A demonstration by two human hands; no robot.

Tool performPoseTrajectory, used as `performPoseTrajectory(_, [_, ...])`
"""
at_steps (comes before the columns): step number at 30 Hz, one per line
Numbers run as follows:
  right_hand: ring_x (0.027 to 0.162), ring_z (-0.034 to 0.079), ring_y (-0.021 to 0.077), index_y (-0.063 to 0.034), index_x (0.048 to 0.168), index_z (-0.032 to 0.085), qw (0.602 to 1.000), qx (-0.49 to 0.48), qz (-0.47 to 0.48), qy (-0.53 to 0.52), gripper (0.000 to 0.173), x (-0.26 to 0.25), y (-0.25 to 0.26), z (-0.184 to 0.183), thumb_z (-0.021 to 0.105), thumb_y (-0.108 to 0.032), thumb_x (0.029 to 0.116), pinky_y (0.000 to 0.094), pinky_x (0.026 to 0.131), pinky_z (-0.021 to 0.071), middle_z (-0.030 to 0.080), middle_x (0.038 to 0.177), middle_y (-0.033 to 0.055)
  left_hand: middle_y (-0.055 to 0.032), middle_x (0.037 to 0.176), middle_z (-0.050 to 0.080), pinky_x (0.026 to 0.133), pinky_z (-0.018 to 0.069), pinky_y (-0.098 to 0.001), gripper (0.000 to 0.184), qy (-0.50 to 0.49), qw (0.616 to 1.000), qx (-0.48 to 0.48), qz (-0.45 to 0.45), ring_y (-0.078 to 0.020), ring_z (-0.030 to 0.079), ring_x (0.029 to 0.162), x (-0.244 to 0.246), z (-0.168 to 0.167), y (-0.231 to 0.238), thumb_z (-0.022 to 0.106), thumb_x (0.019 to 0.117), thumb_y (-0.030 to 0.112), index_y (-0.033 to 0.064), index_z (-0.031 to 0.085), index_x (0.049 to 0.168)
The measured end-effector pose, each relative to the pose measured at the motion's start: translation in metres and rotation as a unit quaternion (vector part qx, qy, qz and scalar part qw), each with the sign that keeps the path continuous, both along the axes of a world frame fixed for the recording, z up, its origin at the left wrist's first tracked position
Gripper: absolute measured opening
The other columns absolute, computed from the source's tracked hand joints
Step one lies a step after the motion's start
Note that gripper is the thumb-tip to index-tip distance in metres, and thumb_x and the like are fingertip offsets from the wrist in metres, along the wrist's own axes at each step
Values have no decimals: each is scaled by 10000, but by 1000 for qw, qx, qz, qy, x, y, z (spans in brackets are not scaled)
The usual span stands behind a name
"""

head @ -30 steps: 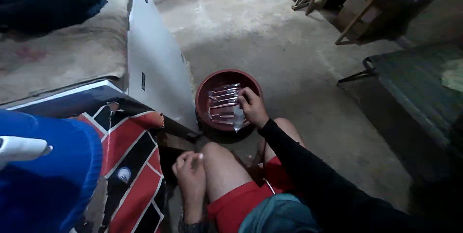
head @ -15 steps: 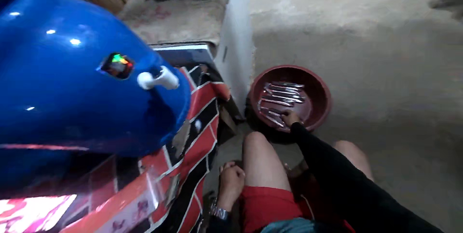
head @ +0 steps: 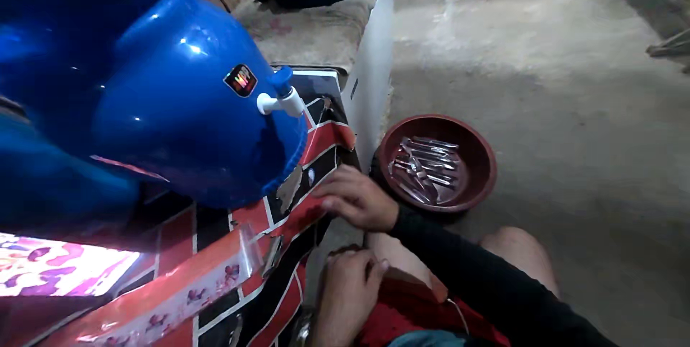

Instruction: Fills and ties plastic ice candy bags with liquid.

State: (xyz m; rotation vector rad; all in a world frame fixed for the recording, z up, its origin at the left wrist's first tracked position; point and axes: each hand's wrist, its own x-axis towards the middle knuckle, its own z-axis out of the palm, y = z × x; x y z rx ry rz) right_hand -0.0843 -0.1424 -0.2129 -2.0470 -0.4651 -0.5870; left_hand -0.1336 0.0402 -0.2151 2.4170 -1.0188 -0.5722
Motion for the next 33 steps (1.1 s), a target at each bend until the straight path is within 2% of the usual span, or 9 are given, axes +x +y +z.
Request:
performPoseTrajectory(5, [1216, 560, 240, -293, 1257, 739, 991, -132, 12, -33, 396, 8, 73, 44, 459, -499, 1068, 514, 1049, 434, 682, 1196, -2, -17, 774, 669, 680, 571, -400, 305, -167, 971, -114, 124, -158, 655, 749, 2, 90, 75, 621, 985, 340, 119, 712, 795])
performPoseTrajectory(7, [1220, 543, 265, -314, 1287, 721, 985, -170, 9, -16, 368, 12, 89, 50, 495, -485, 1052, 519, 1028, 434, 658, 1226, 21, -115, 1000, 677, 839, 524, -482, 243, -232, 947, -110, 191, -282, 626, 979, 9, 104, 95, 680, 939, 306, 72, 716, 993])
performPoseTrajectory(10, [1241, 530, 300, -305, 1205, 747, 976, -218, -11, 10, 293, 16, 101, 47, 576, -444, 1011, 565, 1014, 435, 632, 1270, 52, -235, 1393, 570, 1108, 352, -641, 446, -290, 925, -77, 234, -464, 476, 1331, 27, 98, 112, 695, 879, 225, 58, 664, 1292])
performPoseTrajectory(15, [1252, 524, 288, -214, 1049, 762, 981, -192, -2, 30, 173, 16, 105, 52, 636, -309, 978, 601, 1029, 419, 647, 1226, 12, -212, 1399, 591, 1081, 419, -638, 478, -261, 931, -60, 247, -441, 511, 1332, 42, 79, 112, 623, 904, 104, 62, 625, 1380])
performPoseTrajectory(21, [1205, 591, 238, -12, 1096, 672, 998, 56, 38, 8, 214, -9, 69, 66, 520, -156, 1055, 425, 1065, 489, 655, 1207, 119, -274, 1341, 603, 1030, 429, -692, 464, -261, 921, -60, 282, -494, 559, 1244, 54, 82, 109, 635, 904, 99, 24, 624, 1362])
performPoseTrajectory(24, [1060, 677, 204, 48, 1146, 611, 972, 233, 37, 20, 245, -33, 39, 79, 447, -124, 1088, 391, 937, 589, 666, 1190, 149, -288, 1401, 561, 1050, 397, -710, 544, -251, 921, -60, 293, -512, 521, 1290, 54, 85, 107, 622, 895, 82, 19, 562, 1432])
performPoseTrajectory(27, [1013, 698, 250, 52, 1168, 582, 929, 366, 47, 29, 243, -53, 9, 88, 439, -130, 1091, 454, 926, 594, 684, 1131, 177, -284, 1553, 419, 1162, 316, -664, 696, -271, 937, -111, 192, -492, 374, 1447, 54, 86, 105, 635, 855, 104, 3, 452, 1519])
performPoseTrajectory(30, [949, 695, 201, -24, 1133, 578, 882, 467, 56, 26, 174, -73, -14, 92, 480, -155, 1075, 432, 915, 581, 684, 1038, 123, -259, 1612, 351, 1242, 199, -597, 809, -295, 934, -195, 48, -451, 246, 1526, 54, 84, 90, 671, 860, 286, 8, 383, 1563])
performPoseTrajectory(33, [917, 689, 185, -53, 1128, 599, 865, 500, 29, 26, 185, -91, -33, 94, 476, -180, 1074, 409, 895, 583, 688, 1009, 112, -193, 1610, 388, 1198, 362, -493, 771, -244, 927, -283, 46, -332, 354, 1498, 44, 83, 68, 724, 925, 413, 67, 437, 1551])
